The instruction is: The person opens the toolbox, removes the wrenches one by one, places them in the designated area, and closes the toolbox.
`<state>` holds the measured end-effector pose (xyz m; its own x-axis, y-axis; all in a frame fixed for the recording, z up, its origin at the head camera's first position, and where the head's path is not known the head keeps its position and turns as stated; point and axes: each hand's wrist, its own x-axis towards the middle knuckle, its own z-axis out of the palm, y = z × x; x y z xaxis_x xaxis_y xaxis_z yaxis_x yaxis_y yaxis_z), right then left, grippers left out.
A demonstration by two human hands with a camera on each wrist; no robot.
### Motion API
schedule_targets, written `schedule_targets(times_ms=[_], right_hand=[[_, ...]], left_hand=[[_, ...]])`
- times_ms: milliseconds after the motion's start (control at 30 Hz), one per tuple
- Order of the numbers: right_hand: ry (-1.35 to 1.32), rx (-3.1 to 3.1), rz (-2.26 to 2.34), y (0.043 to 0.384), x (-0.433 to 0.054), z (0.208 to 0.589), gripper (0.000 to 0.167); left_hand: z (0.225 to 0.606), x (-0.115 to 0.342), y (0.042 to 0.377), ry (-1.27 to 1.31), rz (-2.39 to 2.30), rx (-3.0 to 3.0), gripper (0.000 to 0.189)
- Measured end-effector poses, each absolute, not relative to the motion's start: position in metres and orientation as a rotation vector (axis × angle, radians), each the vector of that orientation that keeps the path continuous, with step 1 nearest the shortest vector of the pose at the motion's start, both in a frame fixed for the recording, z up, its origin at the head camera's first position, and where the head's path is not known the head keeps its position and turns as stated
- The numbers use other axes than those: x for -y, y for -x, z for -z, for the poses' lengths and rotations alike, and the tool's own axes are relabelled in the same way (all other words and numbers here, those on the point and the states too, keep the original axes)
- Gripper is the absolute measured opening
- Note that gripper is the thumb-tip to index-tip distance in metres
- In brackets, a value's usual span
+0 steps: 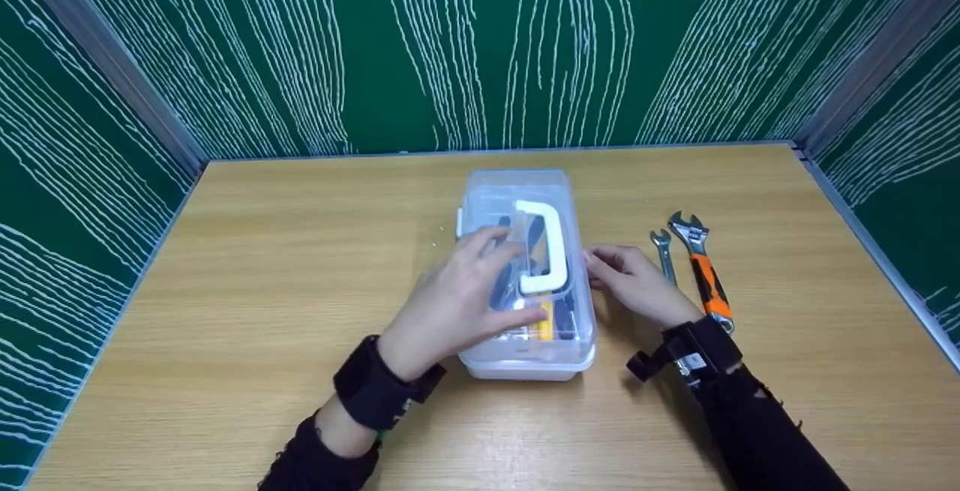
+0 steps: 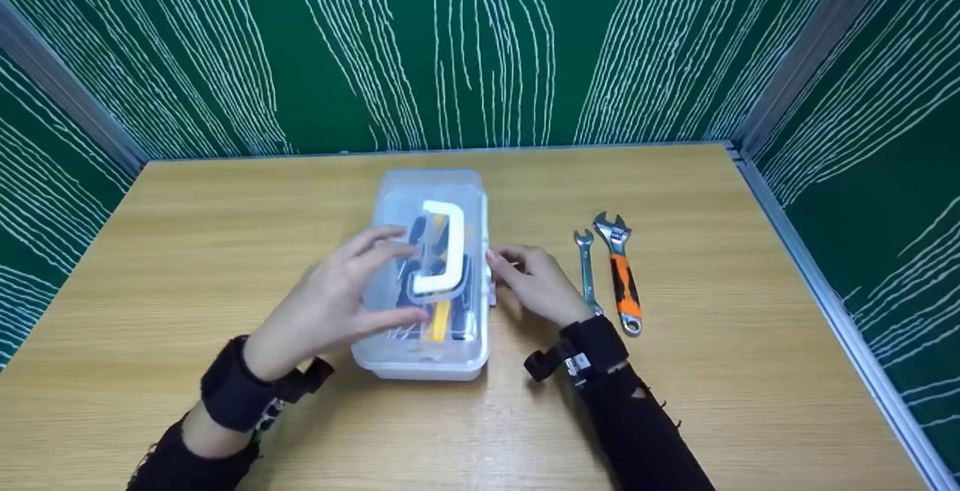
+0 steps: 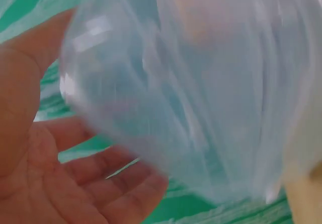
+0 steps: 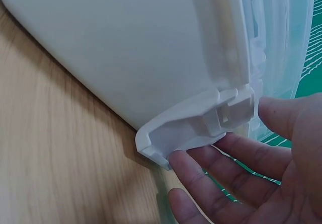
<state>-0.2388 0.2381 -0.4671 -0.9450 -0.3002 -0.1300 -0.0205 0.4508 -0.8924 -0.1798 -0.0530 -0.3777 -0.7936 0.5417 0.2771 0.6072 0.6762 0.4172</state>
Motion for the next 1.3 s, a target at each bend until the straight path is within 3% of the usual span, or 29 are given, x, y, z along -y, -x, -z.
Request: schedule_targets(times_ms=[267,1300], right_hand=[[0.302,-2.478,1.426,0.239,-0.240,0.465,0.051],[0.204,-2.573,1.345,0.240,-0.248,0.460,0.055]], left_hand=[[0.368,0.074,0.185,0.907,0.725,2.956,0.095],[0.369,0.073,0.182,0.933,0.707,2.995,0.100]])
